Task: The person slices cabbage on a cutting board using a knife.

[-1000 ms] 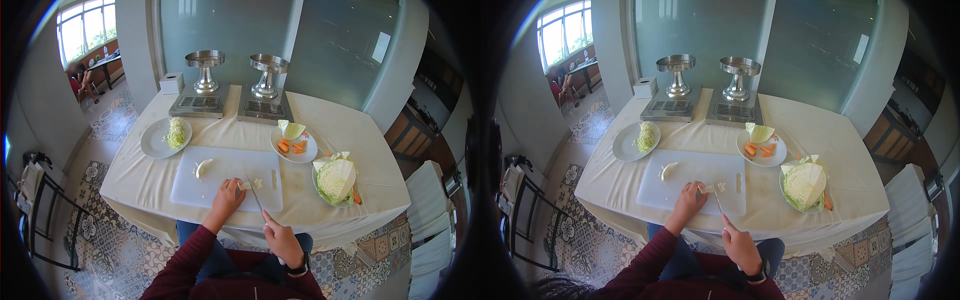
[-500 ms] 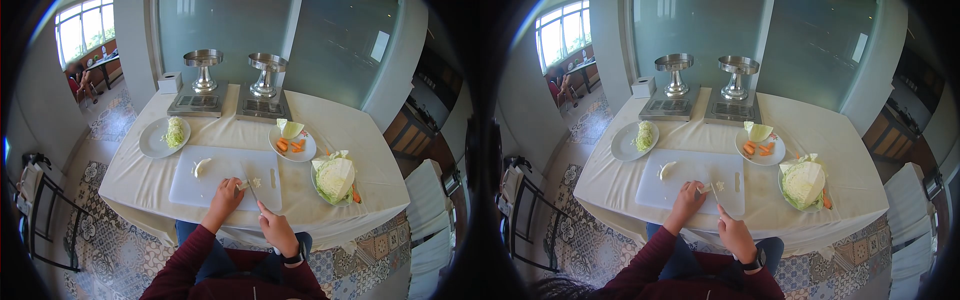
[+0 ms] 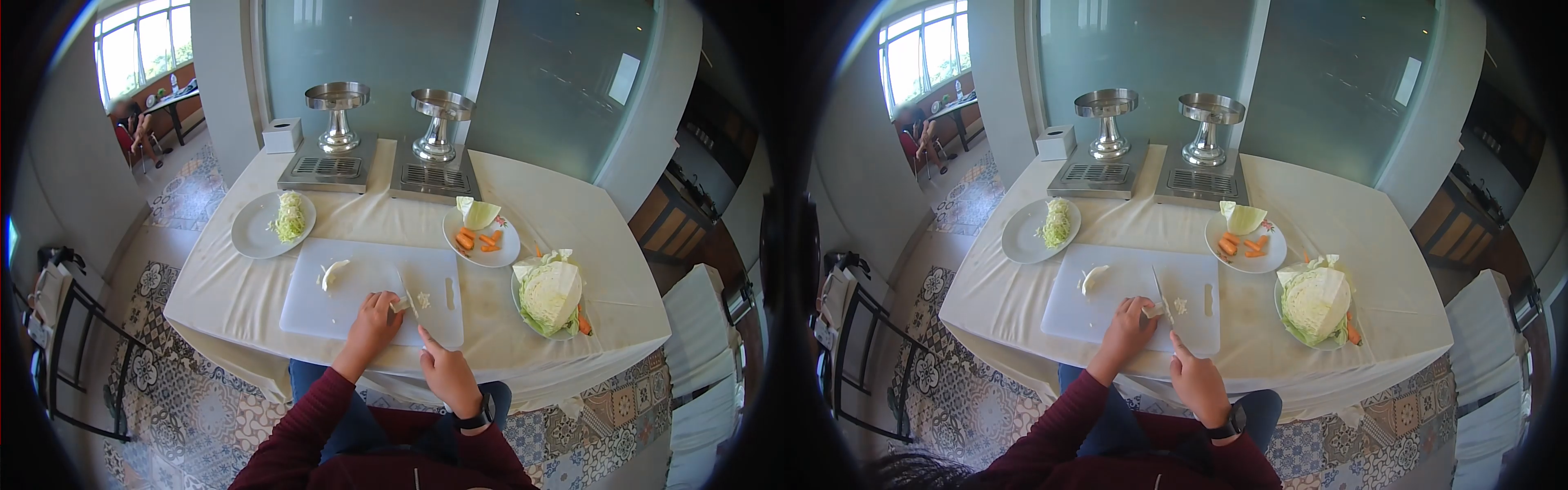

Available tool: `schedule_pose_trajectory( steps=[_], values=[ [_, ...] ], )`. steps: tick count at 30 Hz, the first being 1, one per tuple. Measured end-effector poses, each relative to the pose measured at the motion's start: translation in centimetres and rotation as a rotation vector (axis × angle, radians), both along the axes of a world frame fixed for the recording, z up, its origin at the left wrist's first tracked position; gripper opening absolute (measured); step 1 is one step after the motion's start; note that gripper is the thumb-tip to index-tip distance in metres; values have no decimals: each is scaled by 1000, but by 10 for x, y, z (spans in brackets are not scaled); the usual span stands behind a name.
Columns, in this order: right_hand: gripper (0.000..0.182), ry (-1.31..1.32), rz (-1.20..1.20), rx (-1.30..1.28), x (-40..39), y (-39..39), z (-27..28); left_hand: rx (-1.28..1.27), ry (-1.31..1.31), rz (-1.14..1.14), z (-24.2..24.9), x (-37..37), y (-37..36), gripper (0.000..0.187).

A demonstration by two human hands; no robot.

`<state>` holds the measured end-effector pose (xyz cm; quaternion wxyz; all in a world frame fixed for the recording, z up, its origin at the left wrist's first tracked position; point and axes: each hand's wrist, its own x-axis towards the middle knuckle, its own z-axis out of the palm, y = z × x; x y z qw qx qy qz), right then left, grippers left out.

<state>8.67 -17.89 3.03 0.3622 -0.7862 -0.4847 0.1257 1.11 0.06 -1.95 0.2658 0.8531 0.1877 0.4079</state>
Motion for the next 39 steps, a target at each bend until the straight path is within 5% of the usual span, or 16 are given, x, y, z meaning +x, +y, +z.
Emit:
schedule_pose_trajectory(
  steps=[39],
  values=[
    [48,176,-17,52,-5,-28,16,38,60,1,-1,-1,1,29]
  ],
)
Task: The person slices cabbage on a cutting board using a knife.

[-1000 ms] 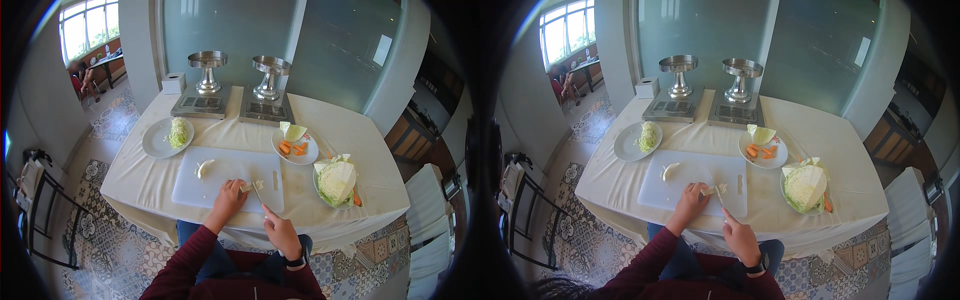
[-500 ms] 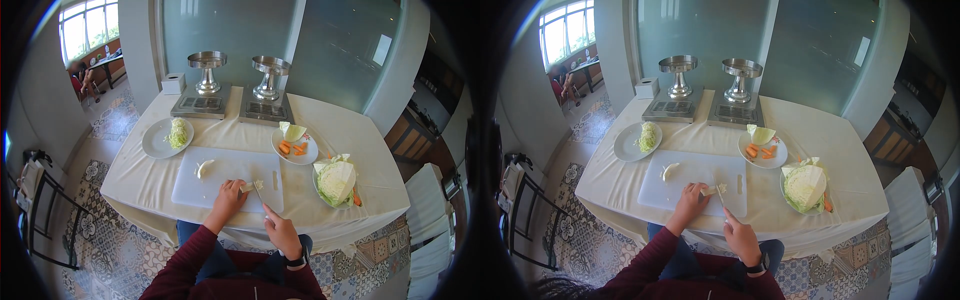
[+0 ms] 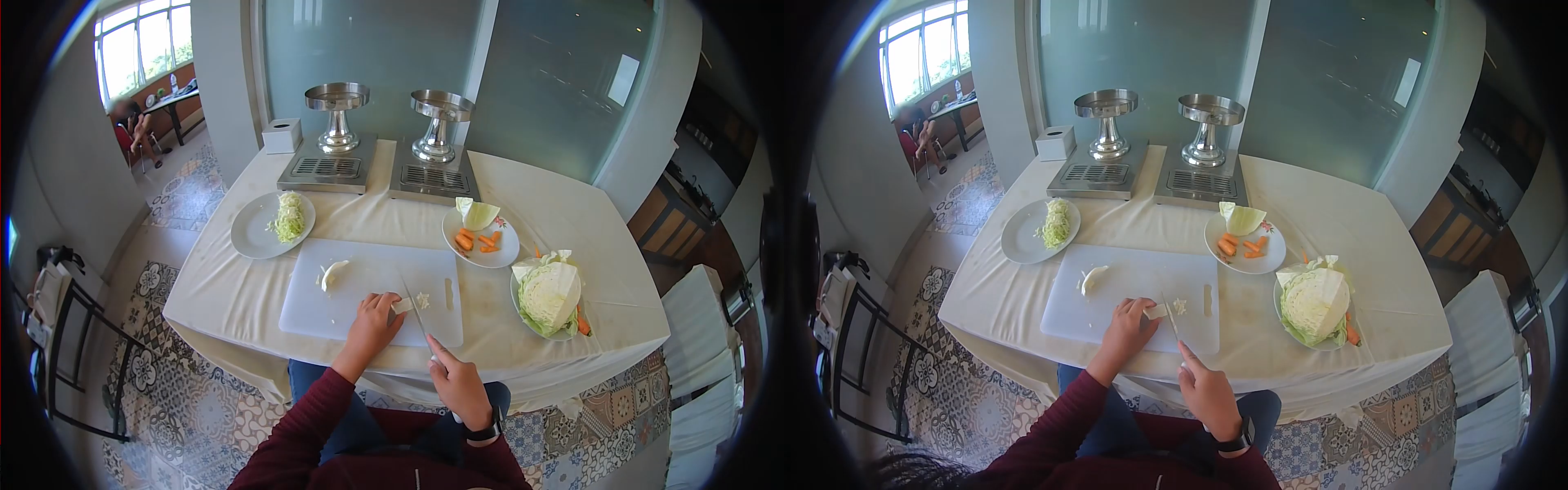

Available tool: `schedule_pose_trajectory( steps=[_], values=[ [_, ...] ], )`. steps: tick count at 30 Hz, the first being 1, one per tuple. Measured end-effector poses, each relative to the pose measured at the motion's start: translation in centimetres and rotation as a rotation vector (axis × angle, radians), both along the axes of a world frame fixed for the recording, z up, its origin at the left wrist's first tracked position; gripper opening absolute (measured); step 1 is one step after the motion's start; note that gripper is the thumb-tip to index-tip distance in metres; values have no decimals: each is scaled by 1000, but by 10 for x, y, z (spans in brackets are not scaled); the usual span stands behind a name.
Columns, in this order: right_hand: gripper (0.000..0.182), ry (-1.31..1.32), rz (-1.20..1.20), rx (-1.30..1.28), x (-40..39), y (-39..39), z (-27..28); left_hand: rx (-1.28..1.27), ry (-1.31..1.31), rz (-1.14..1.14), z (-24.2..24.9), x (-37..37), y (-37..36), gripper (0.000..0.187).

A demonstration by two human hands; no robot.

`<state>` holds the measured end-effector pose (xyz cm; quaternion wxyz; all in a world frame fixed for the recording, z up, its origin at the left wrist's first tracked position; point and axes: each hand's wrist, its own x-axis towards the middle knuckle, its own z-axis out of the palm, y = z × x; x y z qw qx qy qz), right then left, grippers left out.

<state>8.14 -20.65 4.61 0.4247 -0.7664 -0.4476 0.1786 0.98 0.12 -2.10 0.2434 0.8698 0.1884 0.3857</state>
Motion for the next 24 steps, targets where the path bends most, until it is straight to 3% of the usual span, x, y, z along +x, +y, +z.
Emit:
schedule_pose_trajectory(
  steps=[24],
  values=[
    [48,-27,-2,-28,0,0,-9,-32,13,4,3,0,-2,29]
  ],
)
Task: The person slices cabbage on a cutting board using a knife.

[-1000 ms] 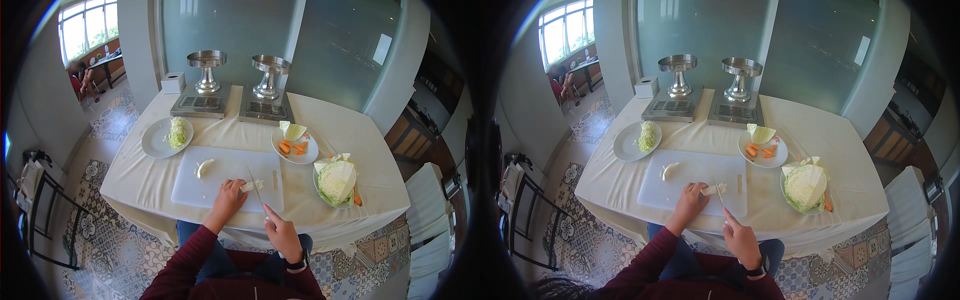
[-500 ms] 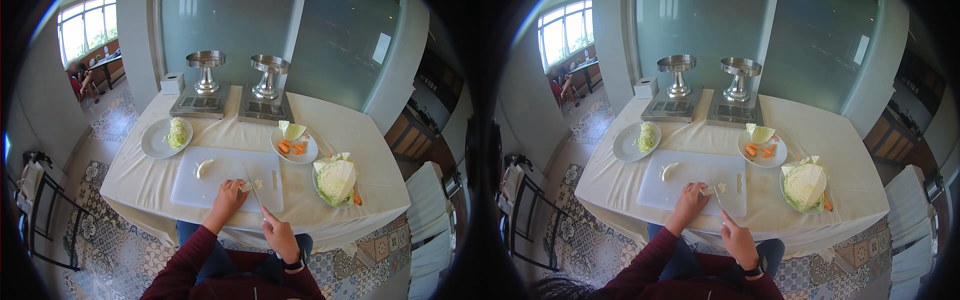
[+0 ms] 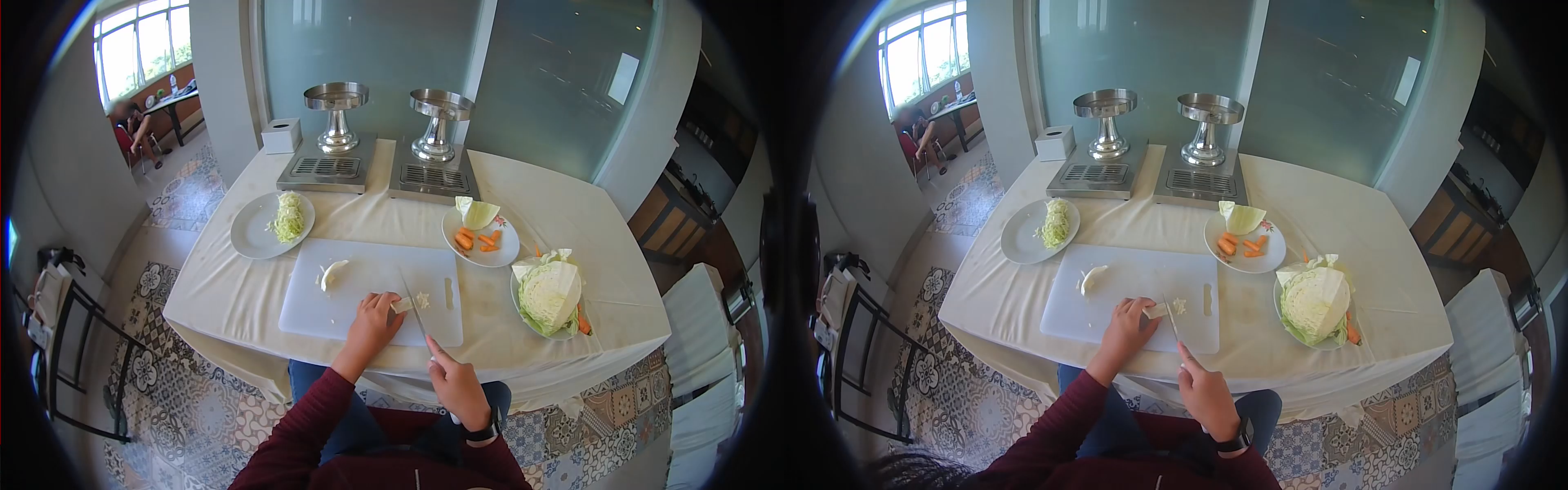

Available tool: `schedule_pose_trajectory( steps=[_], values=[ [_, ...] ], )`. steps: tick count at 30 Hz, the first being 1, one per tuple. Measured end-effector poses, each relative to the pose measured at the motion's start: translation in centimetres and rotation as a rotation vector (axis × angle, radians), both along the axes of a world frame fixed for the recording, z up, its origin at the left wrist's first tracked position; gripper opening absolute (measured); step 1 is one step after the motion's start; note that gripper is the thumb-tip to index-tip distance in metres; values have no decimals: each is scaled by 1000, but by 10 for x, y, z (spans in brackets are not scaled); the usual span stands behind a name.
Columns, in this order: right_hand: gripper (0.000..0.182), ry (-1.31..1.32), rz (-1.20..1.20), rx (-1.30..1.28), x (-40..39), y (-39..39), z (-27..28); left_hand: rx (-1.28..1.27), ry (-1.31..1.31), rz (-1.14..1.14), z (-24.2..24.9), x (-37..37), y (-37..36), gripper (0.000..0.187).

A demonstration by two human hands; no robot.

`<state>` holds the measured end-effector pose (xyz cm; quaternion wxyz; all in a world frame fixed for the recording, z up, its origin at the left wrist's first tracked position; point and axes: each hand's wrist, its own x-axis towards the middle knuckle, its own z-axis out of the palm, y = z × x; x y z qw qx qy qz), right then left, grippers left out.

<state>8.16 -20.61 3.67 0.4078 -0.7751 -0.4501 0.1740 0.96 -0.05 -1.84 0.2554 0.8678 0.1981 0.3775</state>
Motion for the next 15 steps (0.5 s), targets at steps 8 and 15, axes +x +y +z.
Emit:
schedule_pose_trajectory(
  steps=[8,15],
  values=[
    [46,-1,44,-59,-5,-15,19,3,-4,1,-2,0,1,28],
    [46,-84,60,-10,2,-2,2,10,-7,-10,-2,1,2,28]
  ],
)
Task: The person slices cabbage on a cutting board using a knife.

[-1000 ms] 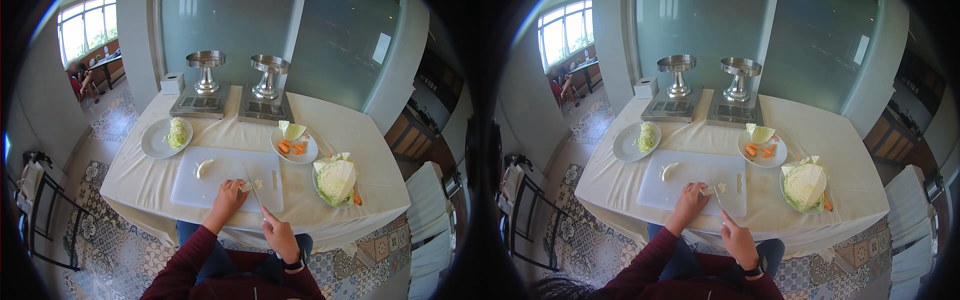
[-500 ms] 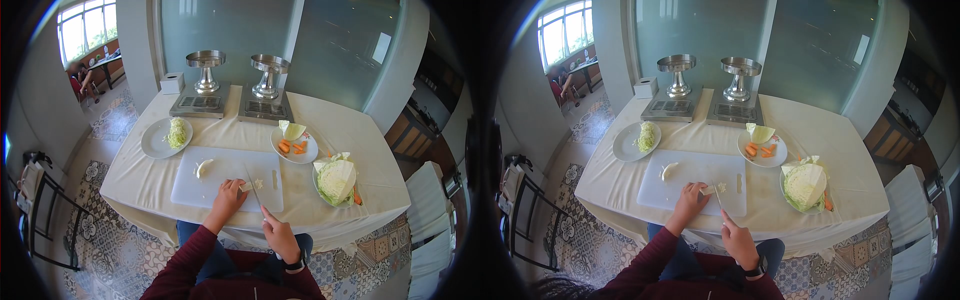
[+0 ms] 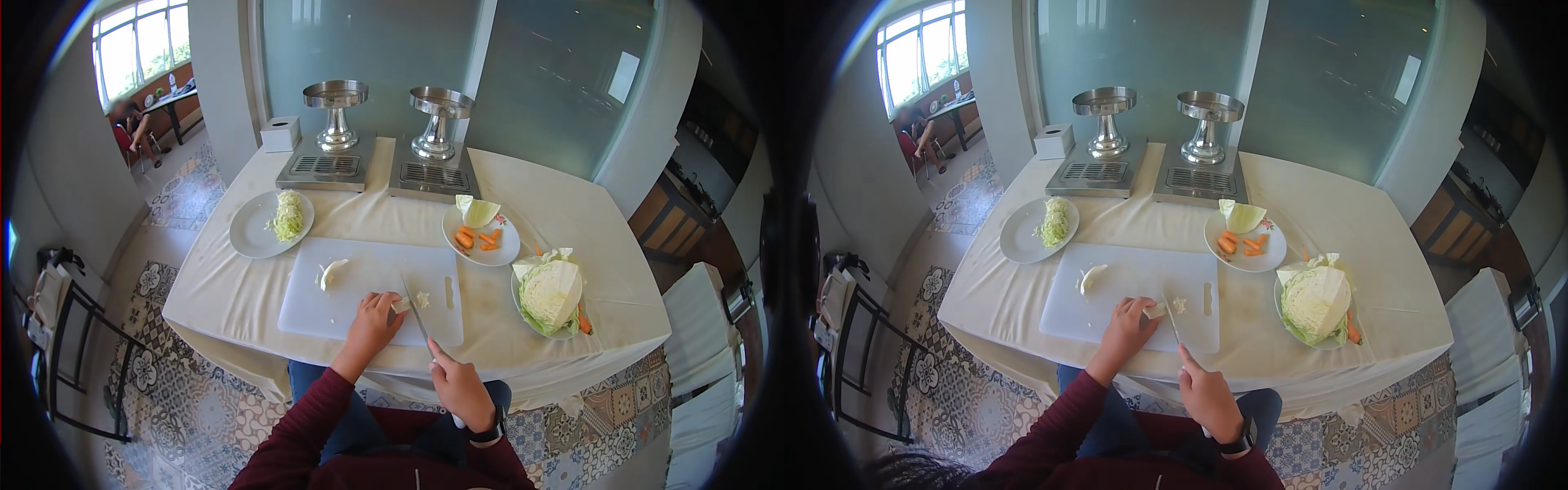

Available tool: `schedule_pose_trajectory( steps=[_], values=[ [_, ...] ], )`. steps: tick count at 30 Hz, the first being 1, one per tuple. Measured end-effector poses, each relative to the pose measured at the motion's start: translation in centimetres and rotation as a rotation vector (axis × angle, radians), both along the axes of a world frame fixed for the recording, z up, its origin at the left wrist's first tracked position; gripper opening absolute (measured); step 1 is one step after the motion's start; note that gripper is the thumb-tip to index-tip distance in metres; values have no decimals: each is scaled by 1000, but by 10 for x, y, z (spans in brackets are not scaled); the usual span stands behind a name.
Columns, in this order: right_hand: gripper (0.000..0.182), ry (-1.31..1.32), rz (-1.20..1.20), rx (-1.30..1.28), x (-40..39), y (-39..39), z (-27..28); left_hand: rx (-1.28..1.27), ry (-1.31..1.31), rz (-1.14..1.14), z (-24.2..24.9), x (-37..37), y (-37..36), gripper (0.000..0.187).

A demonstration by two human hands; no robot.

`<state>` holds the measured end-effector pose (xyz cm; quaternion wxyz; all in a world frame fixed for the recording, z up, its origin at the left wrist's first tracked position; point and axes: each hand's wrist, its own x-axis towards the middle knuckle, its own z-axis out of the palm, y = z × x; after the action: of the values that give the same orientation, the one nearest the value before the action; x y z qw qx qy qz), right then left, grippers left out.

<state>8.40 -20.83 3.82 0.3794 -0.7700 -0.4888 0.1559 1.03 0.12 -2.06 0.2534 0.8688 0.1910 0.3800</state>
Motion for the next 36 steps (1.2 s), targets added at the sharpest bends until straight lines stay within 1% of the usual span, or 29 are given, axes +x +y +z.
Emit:
schedule_pose_trajectory(
  steps=[2,5,8,11,14,17,20,23,29,32,36],
  values=[
    [46,78,-8,-56,4,9,-1,8,-4,0,1,0,-1,28],
    [46,23,-11,-13,10,22,-12,13,-7,-2,2,-1,-1,28],
    [46,33,-14,-17,13,32,-11,19,-4,12,-1,0,0,29],
    [46,113,-50,-76,13,39,-3,21,-11,3,-2,0,1,29],
    [46,131,-50,-77,16,37,-4,20,-10,7,1,-1,-1,29],
    [47,107,-43,-45,12,33,-7,22,-13,4,1,0,-1,29],
    [47,-83,-34,-3,7,26,-9,0,-18,9,0,0,-1,28],
    [47,-19,-57,-125,-1,18,5,-21,-8,31,0,1,-1,29],
    [48,40,-36,-19,4,2,-4,-10,-10,32,4,0,-2,29],
    [48,144,-42,4,3,-2,-7,1,-7,28,3,0,-2,28],
    [47,135,-40,13,4,-4,-6,4,-6,40,1,1,-2,27]
  ],
)
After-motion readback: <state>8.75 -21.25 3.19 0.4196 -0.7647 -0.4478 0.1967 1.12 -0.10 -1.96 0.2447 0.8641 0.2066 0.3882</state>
